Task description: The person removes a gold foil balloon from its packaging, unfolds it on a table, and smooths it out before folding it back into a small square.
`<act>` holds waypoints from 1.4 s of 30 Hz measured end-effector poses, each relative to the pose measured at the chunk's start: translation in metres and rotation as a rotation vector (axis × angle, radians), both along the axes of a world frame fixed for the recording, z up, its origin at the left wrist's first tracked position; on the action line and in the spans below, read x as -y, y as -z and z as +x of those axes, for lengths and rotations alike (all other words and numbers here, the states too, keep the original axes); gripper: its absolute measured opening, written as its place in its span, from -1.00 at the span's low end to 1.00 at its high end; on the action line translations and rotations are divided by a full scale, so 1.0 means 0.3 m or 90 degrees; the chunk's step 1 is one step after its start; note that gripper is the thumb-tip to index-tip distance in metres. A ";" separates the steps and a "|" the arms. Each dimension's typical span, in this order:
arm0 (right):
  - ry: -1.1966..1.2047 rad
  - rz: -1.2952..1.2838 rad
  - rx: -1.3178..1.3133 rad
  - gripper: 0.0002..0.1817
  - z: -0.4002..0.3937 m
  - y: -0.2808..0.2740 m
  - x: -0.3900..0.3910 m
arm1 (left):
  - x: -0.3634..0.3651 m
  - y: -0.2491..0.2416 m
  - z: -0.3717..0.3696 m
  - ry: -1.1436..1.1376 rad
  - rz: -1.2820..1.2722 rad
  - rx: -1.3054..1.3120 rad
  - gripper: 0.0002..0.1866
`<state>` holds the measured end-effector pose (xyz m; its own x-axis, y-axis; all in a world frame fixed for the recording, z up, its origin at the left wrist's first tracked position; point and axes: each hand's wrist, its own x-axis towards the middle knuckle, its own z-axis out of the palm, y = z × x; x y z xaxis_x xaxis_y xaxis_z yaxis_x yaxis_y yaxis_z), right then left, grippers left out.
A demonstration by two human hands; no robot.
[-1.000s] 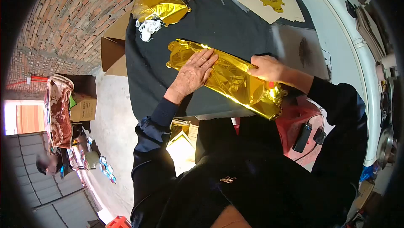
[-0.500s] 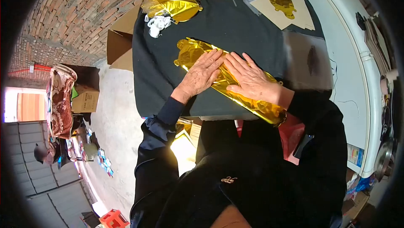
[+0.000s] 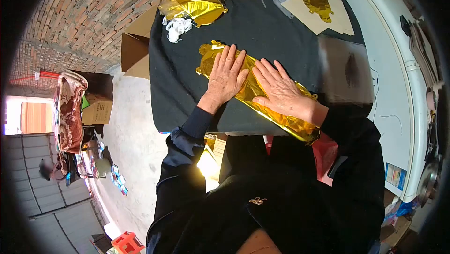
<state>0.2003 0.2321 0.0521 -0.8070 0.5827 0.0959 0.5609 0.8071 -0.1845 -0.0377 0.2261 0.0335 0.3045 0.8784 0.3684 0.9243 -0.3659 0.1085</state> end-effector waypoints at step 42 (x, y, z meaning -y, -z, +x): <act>-0.081 -0.060 -0.027 -0.05 0.399 -0.100 0.193 | -0.207 -0.025 -0.099 0.238 0.004 -0.122 -0.35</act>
